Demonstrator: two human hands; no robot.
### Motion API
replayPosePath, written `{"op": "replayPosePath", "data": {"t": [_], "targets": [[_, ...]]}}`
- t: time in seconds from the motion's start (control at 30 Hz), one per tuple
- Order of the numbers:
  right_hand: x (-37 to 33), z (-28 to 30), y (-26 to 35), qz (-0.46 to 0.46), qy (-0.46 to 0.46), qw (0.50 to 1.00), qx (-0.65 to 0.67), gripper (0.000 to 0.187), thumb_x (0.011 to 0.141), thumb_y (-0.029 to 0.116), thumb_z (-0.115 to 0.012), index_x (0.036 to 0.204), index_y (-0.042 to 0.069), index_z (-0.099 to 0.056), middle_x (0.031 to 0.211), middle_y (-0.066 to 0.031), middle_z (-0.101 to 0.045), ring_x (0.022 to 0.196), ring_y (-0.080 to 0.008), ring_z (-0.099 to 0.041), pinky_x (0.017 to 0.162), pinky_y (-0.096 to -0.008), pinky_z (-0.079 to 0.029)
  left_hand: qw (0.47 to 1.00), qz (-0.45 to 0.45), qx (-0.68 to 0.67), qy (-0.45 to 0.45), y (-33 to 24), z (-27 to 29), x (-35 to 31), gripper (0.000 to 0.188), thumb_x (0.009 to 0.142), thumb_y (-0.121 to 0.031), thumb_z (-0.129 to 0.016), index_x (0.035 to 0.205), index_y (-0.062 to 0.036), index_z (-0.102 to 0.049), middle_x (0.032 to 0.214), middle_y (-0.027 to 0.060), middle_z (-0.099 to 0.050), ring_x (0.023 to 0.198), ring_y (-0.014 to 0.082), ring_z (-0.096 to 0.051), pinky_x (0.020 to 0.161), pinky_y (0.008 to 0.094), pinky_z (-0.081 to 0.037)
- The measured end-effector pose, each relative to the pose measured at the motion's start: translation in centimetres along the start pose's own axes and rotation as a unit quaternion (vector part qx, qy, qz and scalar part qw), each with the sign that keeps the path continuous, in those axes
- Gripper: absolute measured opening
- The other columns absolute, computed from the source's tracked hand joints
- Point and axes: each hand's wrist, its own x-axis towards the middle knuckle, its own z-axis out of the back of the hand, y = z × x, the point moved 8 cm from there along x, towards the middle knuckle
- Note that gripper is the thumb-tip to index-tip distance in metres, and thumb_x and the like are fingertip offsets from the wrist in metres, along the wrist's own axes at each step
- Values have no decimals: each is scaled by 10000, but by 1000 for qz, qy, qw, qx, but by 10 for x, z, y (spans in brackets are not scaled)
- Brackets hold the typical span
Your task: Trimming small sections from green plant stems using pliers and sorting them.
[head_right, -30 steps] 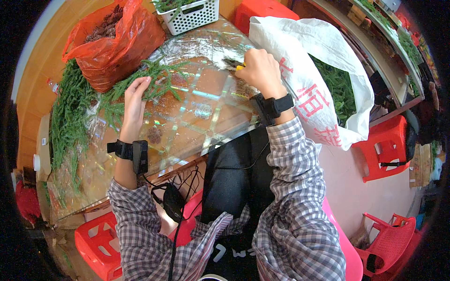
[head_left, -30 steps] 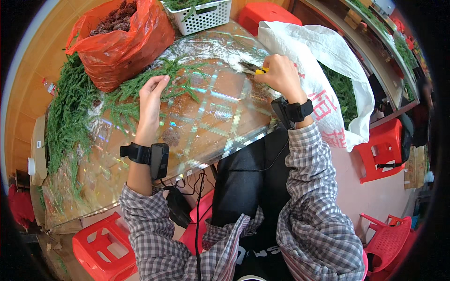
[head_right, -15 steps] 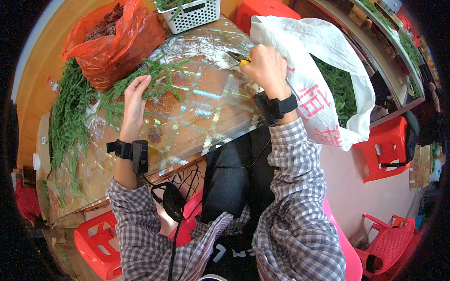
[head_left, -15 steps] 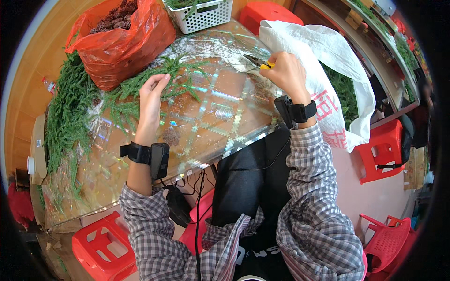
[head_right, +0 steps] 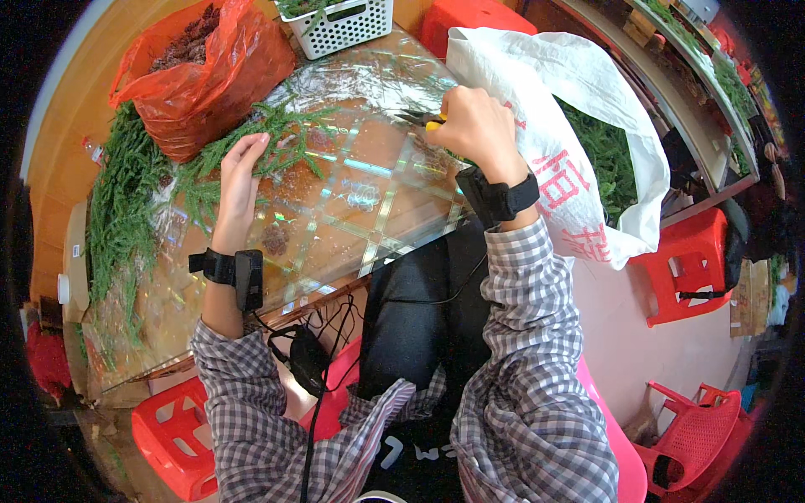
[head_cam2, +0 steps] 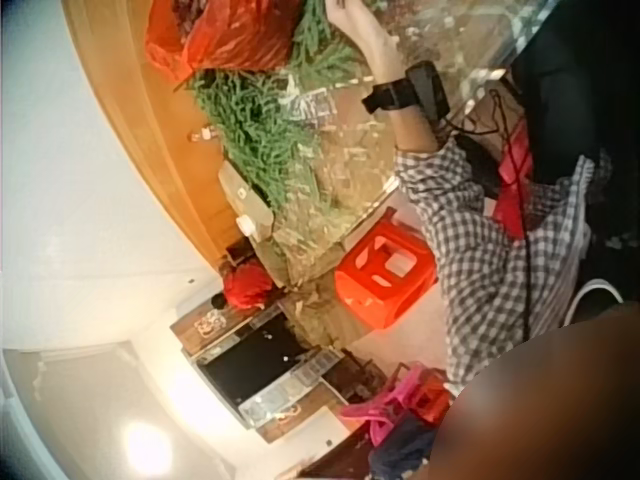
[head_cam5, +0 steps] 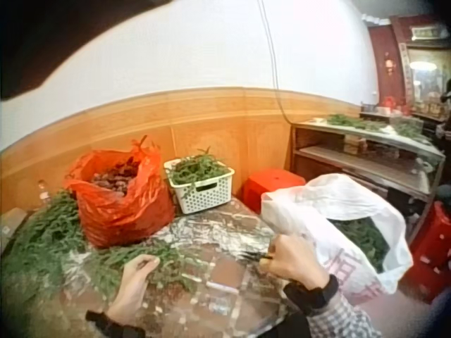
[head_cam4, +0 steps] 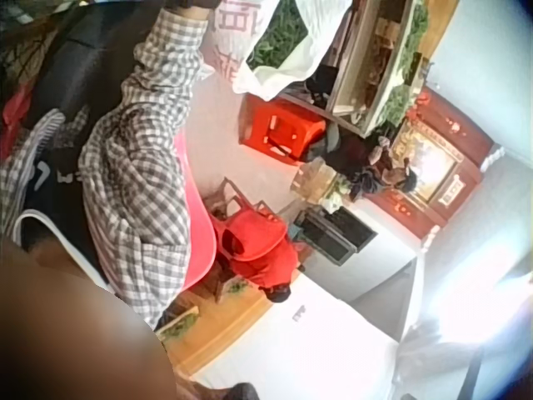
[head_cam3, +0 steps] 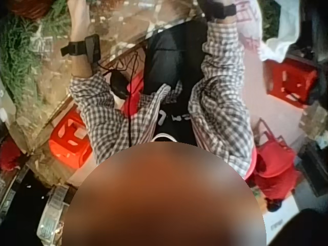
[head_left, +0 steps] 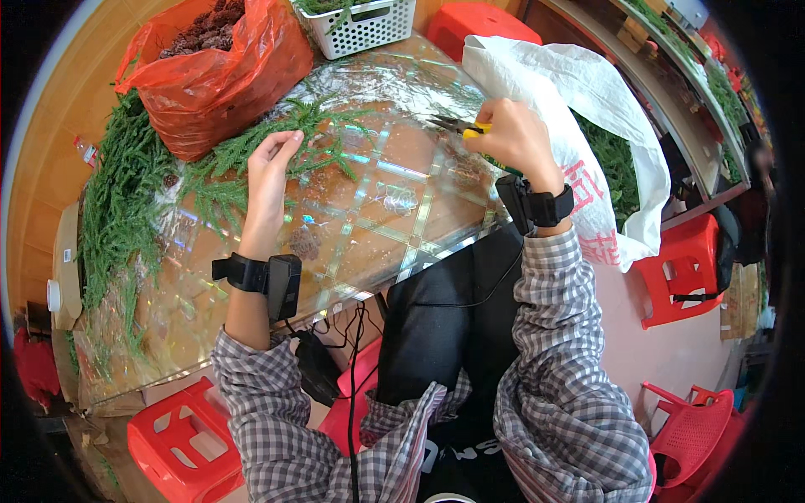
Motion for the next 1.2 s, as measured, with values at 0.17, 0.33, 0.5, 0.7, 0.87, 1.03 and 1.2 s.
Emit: {"op": "replayPosePath", "data": {"t": [0.17, 0.33, 0.5, 0.7, 0.87, 1.03, 1.2], "targets": [[-5, 3, -2, -12, -5, 1000, -2, 378, 600, 299, -759, 833, 11, -685, 757, -160, -664, 710, -306, -642, 652, -374, -500, 1000, -11, 1, 6, 0, -1, 1, 183, 878, -165, -620, 960, -2, -612, 963, 41, -625, 923, 99, -548, 834, 238, -389], [-11, 2, 0, -12, -8, 1000, 10, 373, 602, 288, -752, 841, 11, -681, 765, -160, -665, 711, -314, -643, 661, -380, -501, 1000, -9, 9, 6, 0, -1, 0, 183, 876, -168, -623, 961, -5, -616, 958, 35, -623, 914, 96, -545, 833, 236, -388], [-18, 0, 8, -11, -13, 1000, -3, 360, 605, 278, -744, 834, 8, -674, 774, -168, -664, 725, -323, -644, 668, -387, -502, 1000, -10, 2, 1, 0, 1, 1, 189, 875, -173, -626, 963, -6, -617, 955, 34, -622, 908, 93, -539, 836, 235, -385], [-17, -7, 10, -7, -36, 999, -14, 342, 612, 276, -737, 809, 6, -667, 789, -176, -656, 742, -335, -638, 674, -402, -501, 1000, -17, -13, 6, -2, -1, 1, 197, 873, -178, -629, 964, -4, -617, 949, 33, -620, 904, 90, -535, 831, 234, -384], [-17, -10, 19, 30, -60, 998, -1, 321, 623, 260, -732, 802, 2, -666, 797, -176, -649, 749, -342, -631, 677, -409, -499, 1000, -18, -9, 12, -2, -3, 1, 196, 873, -174, -627, 965, -1, -615, 944, 31, -619, 896, 87, -532, 824, 231, -383], [-14, -11, 21, 51, -62, 997, 1, 304, 630, 242, -728, 794, -6, -663, 797, -174, -647, 748, -344, -627, 679, -408, -498, 1000, -17, -7, 10, -4, -4, 0, 194, 875, -175, -624, 959, -2, -611, 914, 19, -610, 859, 79, -521, 790, 228, -384], [-11, -14, 17, 44, -48, 998, 18, 300, 635, 238, -726, 789, -11, -663, 798, -172, -647, 744, -343, -626, 677, -404, -498, 1000, -22, -10, 17, -4, -5, 0, 192, 876, -180, -625, 952, -5, -609, 880, 6, -596, 814, 71, -504, 749, 227, -383]]}}
